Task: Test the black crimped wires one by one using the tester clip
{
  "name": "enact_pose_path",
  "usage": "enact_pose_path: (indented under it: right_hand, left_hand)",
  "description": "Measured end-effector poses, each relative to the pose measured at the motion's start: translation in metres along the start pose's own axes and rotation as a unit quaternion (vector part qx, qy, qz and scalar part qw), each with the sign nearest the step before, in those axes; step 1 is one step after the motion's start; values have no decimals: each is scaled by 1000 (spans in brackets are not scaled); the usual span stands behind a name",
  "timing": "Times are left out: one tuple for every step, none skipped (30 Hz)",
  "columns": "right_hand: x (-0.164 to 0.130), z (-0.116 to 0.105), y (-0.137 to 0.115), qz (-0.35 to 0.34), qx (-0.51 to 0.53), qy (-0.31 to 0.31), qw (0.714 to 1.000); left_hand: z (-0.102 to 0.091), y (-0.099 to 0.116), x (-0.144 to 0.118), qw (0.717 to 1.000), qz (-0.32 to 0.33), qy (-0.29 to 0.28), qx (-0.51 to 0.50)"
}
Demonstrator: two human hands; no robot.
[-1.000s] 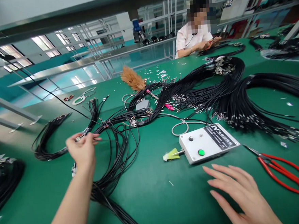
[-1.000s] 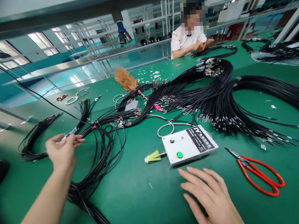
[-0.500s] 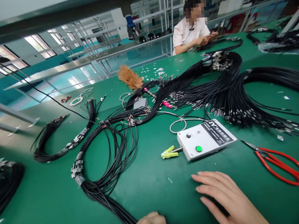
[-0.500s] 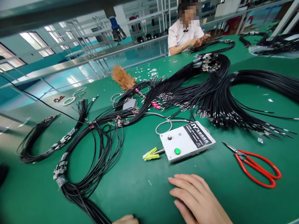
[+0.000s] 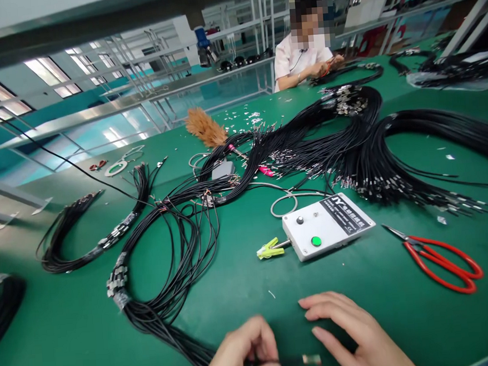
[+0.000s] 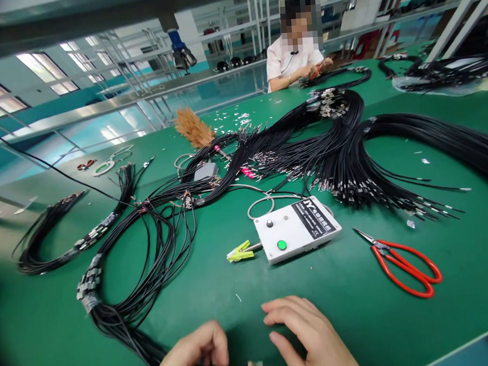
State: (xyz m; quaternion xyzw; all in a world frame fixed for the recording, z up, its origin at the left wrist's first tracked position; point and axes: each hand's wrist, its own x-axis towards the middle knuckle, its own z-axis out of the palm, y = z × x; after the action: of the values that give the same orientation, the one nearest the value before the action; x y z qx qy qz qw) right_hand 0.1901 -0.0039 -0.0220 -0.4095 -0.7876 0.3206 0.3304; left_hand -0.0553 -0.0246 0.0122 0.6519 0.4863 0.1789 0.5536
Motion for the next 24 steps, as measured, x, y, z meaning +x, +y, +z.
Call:
enact_pose_path:
  right_hand:
    - [1,1,-2,34,31,5,999]
    - [2,2,-4,66,60,9,996]
    - [3,3,-6,95,85,15,992]
    - [4,3,-8,117,106,20,987]
    - [6,4,-10,131,123,25,983]
    - [8,4,-11,139,137,30,980]
    - [9,4,-12,144,149,33,978]
    - [11,4,-13,148,161,37,975]
    - [12,3,-13,156,176,39,971]
    - [13,3,-13,167,195,38,966]
    - [15,2,-13,183,222,33,957]
    - [16,1,-14,201,255,29,945]
    - [18,1,-14,220,292,27,930]
    - [21,0,-16,238,329,25,914]
    - [23,0,-17,252,362,23,897]
    - [26,0,-19,262,387,23,884]
    - [29,0,-22,271,405,23,873]
    - [32,1,-24,275,417,22,866]
    - [34,1,-25,276,427,19,861]
    - [36,2,-26,275,434,19,858]
    - [37,4,-26,273,440,21,855]
    - [37,5,-26,272,444,21,853]
    - [38,6,-24,271,448,22,852]
    - [38,7,-22,270,450,22,851]
  left_hand:
    - [-2,10,4,999,-4,34,-6]
    - [-2,17,8,998,1,57,-2]
    - [0,22,13,998,12,68,6]
    - [2,25,17,997,25,71,16]
    - [6,26,22,997,36,71,25]
    - [10,27,25,995,47,76,33]
    - [13,27,29,994,60,83,41]
    - [16,26,31,992,70,92,46]
    - [18,26,33,991,77,98,48]
    - [19,26,35,991,78,103,45]
    - [19,26,36,991,74,106,35]
    - [19,26,36,991,68,111,20]
    - [19,27,36,991,61,117,4]
    - [19,26,36,991,55,125,-12]
    - [20,26,36,990,51,133,-25]
    - [20,26,36,988,46,140,-35]
    - [21,26,36,988,43,144,-43]
    - [21,26,36,987,40,148,-51]
    - [22,26,36,986,39,151,-57]
    - [22,26,36,985,41,155,-60]
    - [23,26,36,984,45,159,-60]
    - [23,26,36,984,48,164,-59]
    - [23,26,36,983,50,169,-57]
    - [23,25,36,982,53,175,-55]
